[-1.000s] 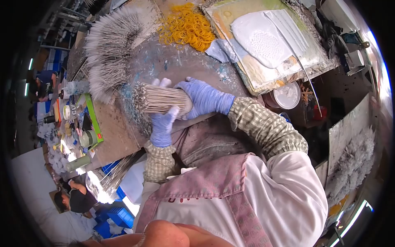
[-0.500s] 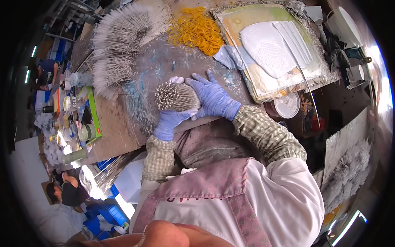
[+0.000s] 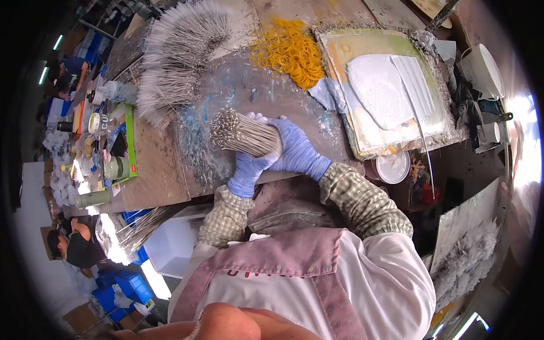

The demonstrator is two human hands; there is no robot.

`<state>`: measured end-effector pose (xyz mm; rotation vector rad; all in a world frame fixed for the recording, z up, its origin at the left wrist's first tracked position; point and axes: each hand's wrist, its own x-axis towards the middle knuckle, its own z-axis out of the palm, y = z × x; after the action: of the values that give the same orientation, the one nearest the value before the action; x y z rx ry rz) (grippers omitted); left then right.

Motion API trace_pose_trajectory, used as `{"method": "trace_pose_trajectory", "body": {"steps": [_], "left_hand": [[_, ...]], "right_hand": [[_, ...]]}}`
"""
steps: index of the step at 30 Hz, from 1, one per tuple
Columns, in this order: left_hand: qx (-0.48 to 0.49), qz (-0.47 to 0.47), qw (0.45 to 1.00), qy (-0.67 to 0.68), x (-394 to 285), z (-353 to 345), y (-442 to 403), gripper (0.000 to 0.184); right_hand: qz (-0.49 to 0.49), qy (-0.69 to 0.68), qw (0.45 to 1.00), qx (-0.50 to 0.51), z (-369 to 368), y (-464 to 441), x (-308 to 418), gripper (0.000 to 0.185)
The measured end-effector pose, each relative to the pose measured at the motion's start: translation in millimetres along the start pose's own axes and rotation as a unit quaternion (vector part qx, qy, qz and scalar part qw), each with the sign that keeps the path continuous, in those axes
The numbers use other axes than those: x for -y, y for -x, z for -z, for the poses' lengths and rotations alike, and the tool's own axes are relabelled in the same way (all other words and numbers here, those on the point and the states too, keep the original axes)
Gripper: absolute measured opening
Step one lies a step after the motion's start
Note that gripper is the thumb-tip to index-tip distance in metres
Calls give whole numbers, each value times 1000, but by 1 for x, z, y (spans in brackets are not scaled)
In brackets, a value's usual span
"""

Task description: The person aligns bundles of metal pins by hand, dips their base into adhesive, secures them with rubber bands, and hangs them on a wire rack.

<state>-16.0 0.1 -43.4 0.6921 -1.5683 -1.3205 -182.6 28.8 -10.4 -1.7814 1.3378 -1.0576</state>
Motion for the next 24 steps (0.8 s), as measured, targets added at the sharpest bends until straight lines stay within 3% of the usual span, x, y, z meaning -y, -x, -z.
{"method": "trace_pose_trajectory", "body": {"steps": [1, 4, 5, 8, 9, 10, 12, 13, 14, 16, 18, 20, 21, 23, 24], "left_hand": [[50, -97, 963, -247, -6, 10, -5, 107], [77, -63, 982, -161, -42, 19, -18, 107], [15, -17, 999, -39, -59, 12, -23, 103], [13, 12, 1000, 22, -106, 6, -40, 100], [7, 0, 1000, -4, -108, 4, -42, 87], [1, -1, 1000, -3, -106, 3, -42, 87], [9, 27, 999, 19, -102, 2, -42, 70], [6, 21, 999, 23, -102, 2, -44, 53], [4, 23, 999, 26, -101, 2, -48, 53], [30, -89, 996, 2, -94, 0, -54, 47], [26, -37, 998, 45, -86, -2, -53, 43], [77, -20, 995, -55, -78, 3, -51, 43], [60, -48, 993, -90, -79, 1, -51, 42], [40, -29, 995, -85, -75, -1, -45, 39], [29, -10, 996, -80, -73, -4, -43, 37]], "right_hand": [[1, -1, 1000, 2, 0, 1, 0, 89], [17, 0, 1000, -10, 0, 1, -3, 86], [31, 13, 999, -10, -1, 0, -6, 86], [38, 30, 999, -23, -9, 3, -15, 87], [31, 34, 998, -41, -10, 4, -16, 88], [33, 35, 998, -36, -9, 4, -17, 88], [40, 23, 999, -26, -8, 3, -15, 88], [28, -6, 999, -40, -7, 3, -8, 87], [25, -5, 999, -37, -9, 3, -10, 87], [17, 56, 998, -27, -10, 1, -19, 85], [1, 74, 997, 27, -5, 3, -28, 96], [-28, 105, 984, 140, 11, 8, -27, 114], [60, 249, 945, 202, 37, 1, -1, 132], [64, 126, 976, 166, 79, -13, 31, 137], [119, 141, 973, 137, 95, -30, 70, 134]]}}
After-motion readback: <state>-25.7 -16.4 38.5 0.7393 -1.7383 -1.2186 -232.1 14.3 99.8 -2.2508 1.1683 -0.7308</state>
